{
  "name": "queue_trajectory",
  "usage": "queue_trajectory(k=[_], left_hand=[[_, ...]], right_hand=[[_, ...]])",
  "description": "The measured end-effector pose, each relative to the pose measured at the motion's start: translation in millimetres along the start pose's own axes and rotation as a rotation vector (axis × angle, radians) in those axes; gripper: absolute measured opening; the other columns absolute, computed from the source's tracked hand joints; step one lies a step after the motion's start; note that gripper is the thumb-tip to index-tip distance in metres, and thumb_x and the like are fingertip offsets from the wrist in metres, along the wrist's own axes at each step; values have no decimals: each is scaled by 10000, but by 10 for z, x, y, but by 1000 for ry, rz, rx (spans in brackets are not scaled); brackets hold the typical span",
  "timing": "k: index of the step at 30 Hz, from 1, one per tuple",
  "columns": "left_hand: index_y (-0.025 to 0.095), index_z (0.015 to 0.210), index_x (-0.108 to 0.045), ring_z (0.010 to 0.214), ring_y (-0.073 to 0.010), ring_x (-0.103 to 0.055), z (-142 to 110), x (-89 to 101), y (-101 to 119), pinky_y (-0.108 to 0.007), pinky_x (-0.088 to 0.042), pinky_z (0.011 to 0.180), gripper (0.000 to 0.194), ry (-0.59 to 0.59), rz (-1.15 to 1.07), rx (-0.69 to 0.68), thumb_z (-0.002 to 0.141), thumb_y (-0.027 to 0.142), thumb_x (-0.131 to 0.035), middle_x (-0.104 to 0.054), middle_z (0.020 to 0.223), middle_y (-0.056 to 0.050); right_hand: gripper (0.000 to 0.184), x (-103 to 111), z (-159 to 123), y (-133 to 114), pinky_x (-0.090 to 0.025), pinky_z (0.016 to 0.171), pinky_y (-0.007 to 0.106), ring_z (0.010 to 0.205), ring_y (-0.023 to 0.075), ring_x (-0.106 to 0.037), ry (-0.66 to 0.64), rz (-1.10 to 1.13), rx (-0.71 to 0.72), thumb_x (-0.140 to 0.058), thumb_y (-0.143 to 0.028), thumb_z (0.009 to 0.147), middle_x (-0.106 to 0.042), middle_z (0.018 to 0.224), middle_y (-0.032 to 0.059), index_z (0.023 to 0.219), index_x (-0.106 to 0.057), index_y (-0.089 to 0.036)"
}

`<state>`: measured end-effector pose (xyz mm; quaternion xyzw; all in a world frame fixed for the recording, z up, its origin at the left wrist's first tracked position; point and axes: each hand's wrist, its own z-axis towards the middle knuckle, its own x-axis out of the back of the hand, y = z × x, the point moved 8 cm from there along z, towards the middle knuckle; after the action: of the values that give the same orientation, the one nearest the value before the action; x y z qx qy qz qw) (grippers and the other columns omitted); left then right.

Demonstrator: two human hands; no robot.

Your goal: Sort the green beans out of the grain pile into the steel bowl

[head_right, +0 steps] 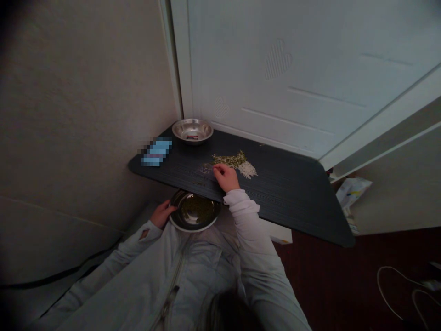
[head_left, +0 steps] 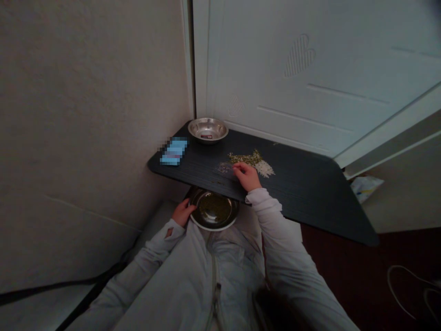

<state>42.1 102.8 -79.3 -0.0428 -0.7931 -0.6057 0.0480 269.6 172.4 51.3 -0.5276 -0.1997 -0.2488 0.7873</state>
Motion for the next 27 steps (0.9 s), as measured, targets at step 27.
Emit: queue_trajectory(k=[27], left_hand=[[138,791,-592,645,-170,-550,-1,1,17,-269,-409,627,290,-26,43,-19,542,260,-508,-625,659,5]], right_hand=[[202,-213,-135,-181,-338,534,196,534,88,-480,-300,-110,68,-455,-317,670,-563,570,-15,641,-595,-175]])
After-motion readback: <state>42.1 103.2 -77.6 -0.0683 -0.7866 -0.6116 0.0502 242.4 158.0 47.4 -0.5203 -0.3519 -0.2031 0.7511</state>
